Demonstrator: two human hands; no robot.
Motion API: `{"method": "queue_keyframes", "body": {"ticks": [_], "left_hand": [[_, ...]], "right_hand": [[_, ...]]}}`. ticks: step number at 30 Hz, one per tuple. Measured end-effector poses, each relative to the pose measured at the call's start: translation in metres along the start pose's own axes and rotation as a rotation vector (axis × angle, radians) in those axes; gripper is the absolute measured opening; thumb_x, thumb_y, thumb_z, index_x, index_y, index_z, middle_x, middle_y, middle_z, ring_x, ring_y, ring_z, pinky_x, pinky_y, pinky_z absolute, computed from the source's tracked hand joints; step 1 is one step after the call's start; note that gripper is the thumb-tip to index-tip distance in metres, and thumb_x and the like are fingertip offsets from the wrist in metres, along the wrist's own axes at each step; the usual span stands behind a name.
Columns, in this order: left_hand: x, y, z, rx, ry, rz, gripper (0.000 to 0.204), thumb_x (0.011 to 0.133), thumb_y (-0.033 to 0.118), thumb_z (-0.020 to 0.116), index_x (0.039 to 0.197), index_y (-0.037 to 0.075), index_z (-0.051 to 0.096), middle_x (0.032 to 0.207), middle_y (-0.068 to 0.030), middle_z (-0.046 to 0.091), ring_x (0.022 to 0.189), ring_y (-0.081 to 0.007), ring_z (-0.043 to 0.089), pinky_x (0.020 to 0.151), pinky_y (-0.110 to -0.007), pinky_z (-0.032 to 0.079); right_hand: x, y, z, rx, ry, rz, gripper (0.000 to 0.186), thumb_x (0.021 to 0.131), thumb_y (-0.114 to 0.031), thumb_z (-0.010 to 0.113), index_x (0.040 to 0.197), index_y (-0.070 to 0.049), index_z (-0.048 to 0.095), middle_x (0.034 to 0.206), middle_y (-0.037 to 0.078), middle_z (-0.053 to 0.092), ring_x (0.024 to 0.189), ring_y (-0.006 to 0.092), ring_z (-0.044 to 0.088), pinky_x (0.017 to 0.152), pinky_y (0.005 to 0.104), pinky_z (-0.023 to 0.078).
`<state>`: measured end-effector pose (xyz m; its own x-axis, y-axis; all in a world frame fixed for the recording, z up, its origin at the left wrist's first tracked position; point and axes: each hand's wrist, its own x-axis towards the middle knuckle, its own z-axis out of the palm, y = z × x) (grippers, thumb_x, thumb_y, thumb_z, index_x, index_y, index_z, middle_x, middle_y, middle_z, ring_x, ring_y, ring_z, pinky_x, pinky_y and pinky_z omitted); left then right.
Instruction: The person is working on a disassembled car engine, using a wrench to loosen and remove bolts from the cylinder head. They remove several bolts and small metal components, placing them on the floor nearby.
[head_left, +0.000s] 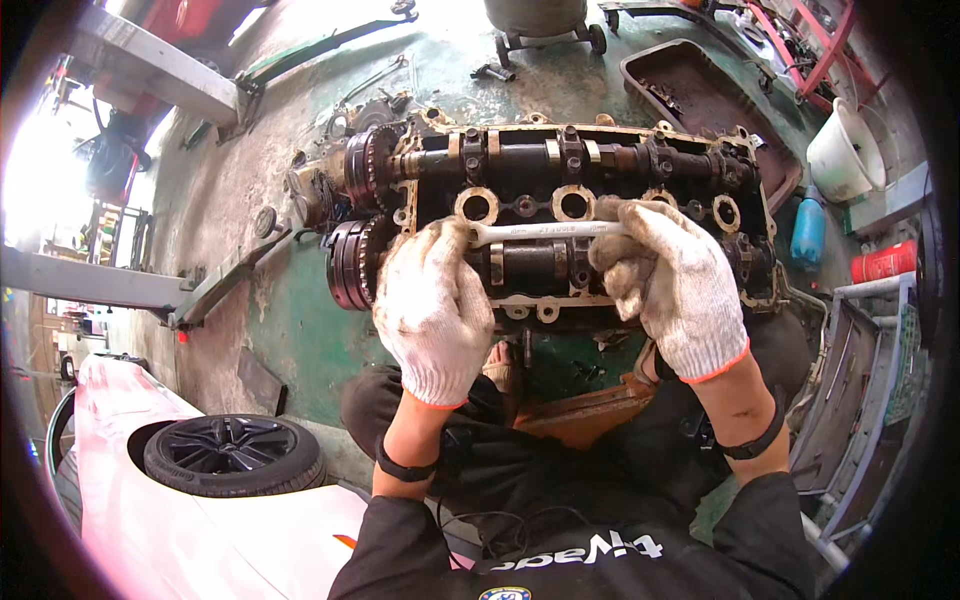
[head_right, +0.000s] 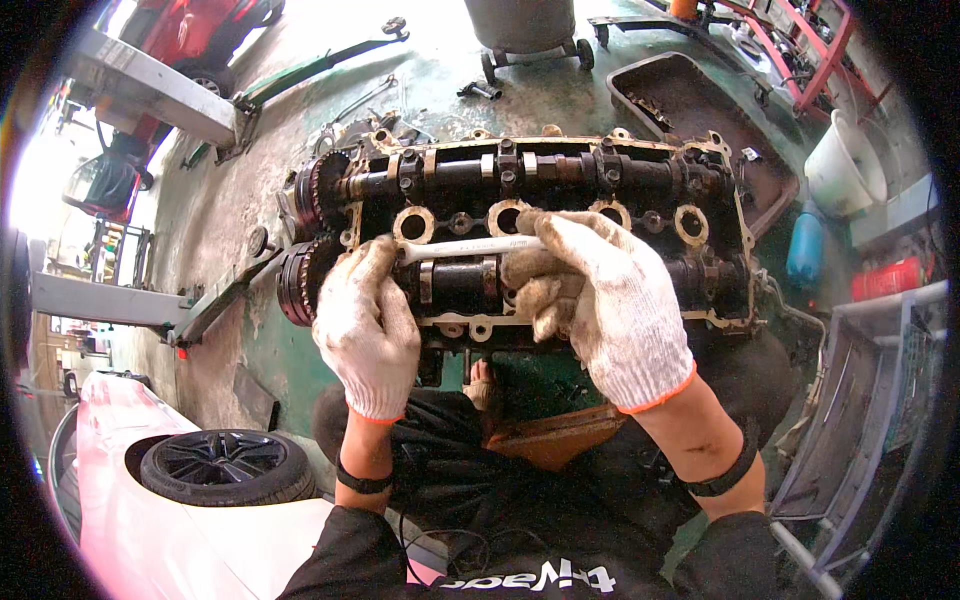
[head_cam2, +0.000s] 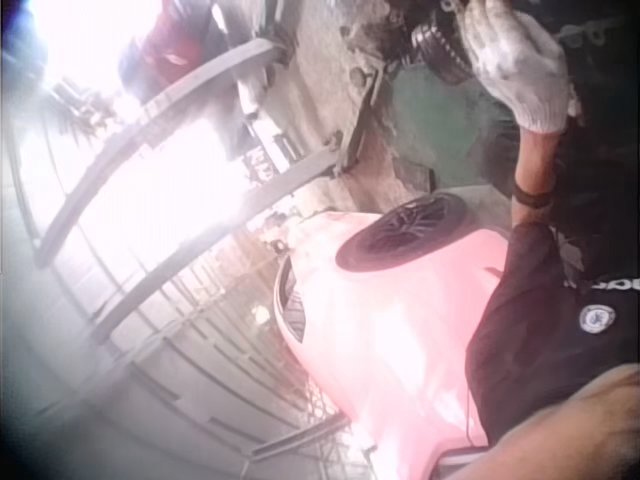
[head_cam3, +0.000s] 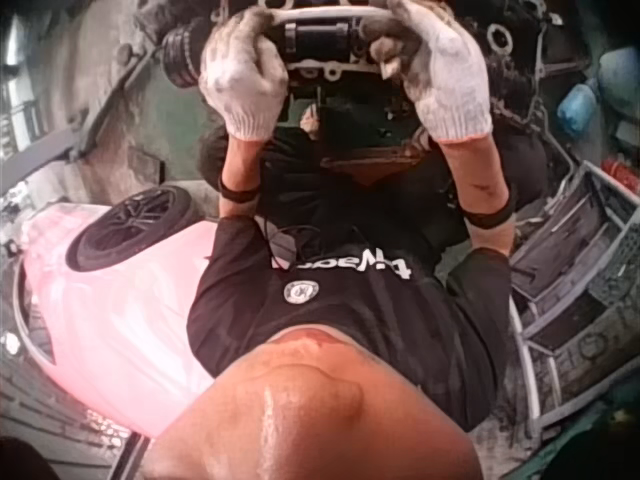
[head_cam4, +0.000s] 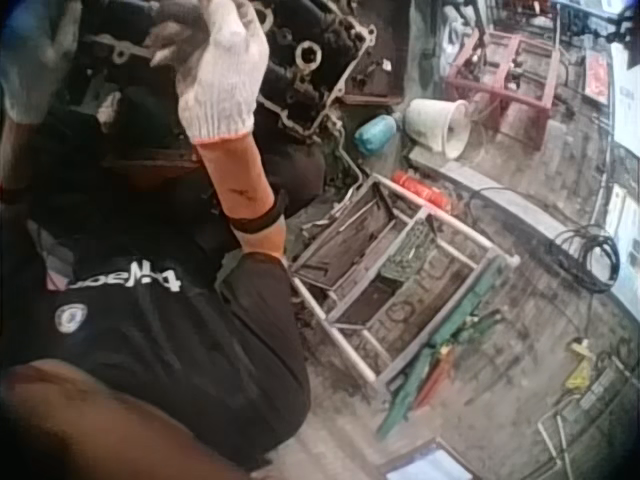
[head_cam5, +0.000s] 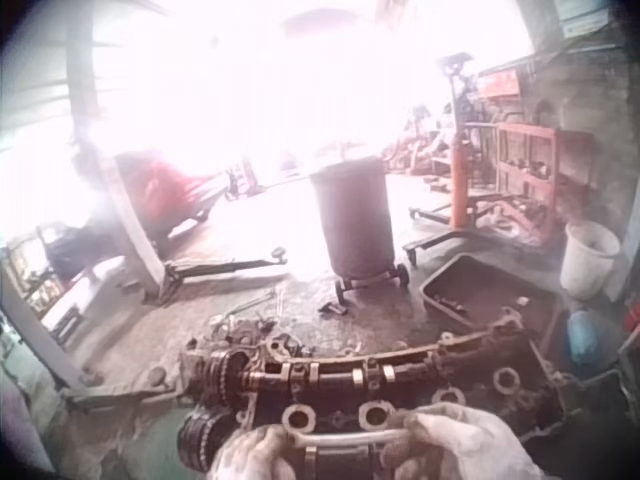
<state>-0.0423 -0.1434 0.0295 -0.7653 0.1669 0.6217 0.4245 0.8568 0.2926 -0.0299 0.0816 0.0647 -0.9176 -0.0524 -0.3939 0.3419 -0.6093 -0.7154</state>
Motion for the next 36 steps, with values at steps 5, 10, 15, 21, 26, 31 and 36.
{"method": "queue_keyframes", "body": {"ticks": [5, 10, 15, 21, 26, 31, 36], "left_hand": [[-0.001, 0.000, 0.003, 0.047, 0.025, 0.019, 0.033, 0.084, 0.001, 0.066, 0.117, 0.002, 0.070, 0.114, -0.0179, 0.071, 0.109, -0.0387, 0.066, 0.103, -0.048, 0.049], [0.001, 0.002, 0.003, 0.028, 0.028, 0.004, 0.034, 0.083, 0.001, 0.066, 0.117, 0.002, 0.071, 0.114, -0.0173, 0.071, 0.108, -0.0377, 0.066, 0.104, -0.048, 0.048], [-0.001, 0.002, 0.001, 0.000, 0.072, 0.005, 0.035, 0.082, 0.000, 0.065, 0.116, 0.002, 0.071, 0.113, -0.0166, 0.071, 0.108, -0.0362, 0.067, 0.104, -0.048, 0.049], [-0.011, -0.008, -0.005, -0.263, 0.285, -0.003, 0.033, 0.076, -0.005, 0.065, 0.107, 0.000, 0.074, 0.103, -0.0162, 0.075, 0.095, -0.0360, 0.071, 0.093, -0.044, 0.055], [-0.016, -0.014, -0.009, -0.298, 0.336, 0.132, 0.036, 0.073, -0.004, 0.068, 0.108, 0.003, 0.074, 0.100, -0.0121, 0.074, 0.090, -0.0314, 0.071, 0.084, -0.041, 0.056], [-0.022, -0.015, -0.011, -0.299, 0.312, 0.141, 0.034, 0.072, -0.001, 0.068, 0.105, 0.004, 0.074, 0.101, -0.0116, 0.075, 0.088, -0.0309, 0.072, 0.085, -0.042, 0.058], [-0.030, -0.018, -0.007, -0.228, 0.273, 0.219, 0.037, 0.069, 0.007, 0.072, 0.106, 0.007, 0.075, 0.104, -0.0080, 0.074, 0.088, -0.0275, 0.071, 0.086, -0.041, 0.058]], "right_hand": [[0.017, -0.003, 0.006, 0.083, 0.041, -0.035, 0.025, 0.105, -0.018, 0.059, 0.115, 0.005, 0.063, 0.088, 0.018, 0.072, 0.064, 0.0203, 0.069, 0.052, 0.0278, 0.056], [0.035, -0.003, 0.008, 0.005, 0.039, -0.094, 0.024, 0.104, -0.019, 0.061, 0.114, 0.003, 0.064, 0.092, 0.015, 0.072, 0.066, 0.0162, 0.065, 0.054, 0.0252, 0.051], [0.054, -0.011, 0.008, 0.030, -0.030, 0.044, 0.024, 0.102, -0.019, 0.063, 0.114, 0.002, 0.066, 0.087, 0.009, 0.068, 0.066, 0.0132, 0.058, 0.054, 0.0230, 0.044], [0.082, -0.027, 0.023, -0.171, -0.013, 0.059, 0.012, 0.102, -0.009, 0.060, 0.098, 0.002, 0.058, 0.080, 0.008, 0.059, 0.059, 0.0129, 0.050, 0.046, 0.0231, 0.038], [0.099, -0.040, 0.051, -0.515, 0.070, 0.088, 0.015, 0.101, -0.016, 0.062, 0.095, -0.002, 0.063, 0.076, 0.004, 0.060, 0.055, 0.0081, 0.046, 0.043, 0.0199, 0.035], [0.119, -0.046, 0.071, -0.732, 0.015, 0.126, 0.015, 0.101, -0.021, 0.063, 0.092, -0.008, 0.064, 0.068, -0.005, 0.052, 0.049, 0.0029, 0.041, 0.039, 0.0169, 0.029], [0.141, -0.037, 0.092, -1.213, 0.044, -0.127, 0.029, 0.091, -0.024, 0.068, 0.086, 0.004, 0.068, 0.077, 0.012, 0.066, 0.059, 0.0155, 0.057, 0.051, 0.0316, 0.046]]}}
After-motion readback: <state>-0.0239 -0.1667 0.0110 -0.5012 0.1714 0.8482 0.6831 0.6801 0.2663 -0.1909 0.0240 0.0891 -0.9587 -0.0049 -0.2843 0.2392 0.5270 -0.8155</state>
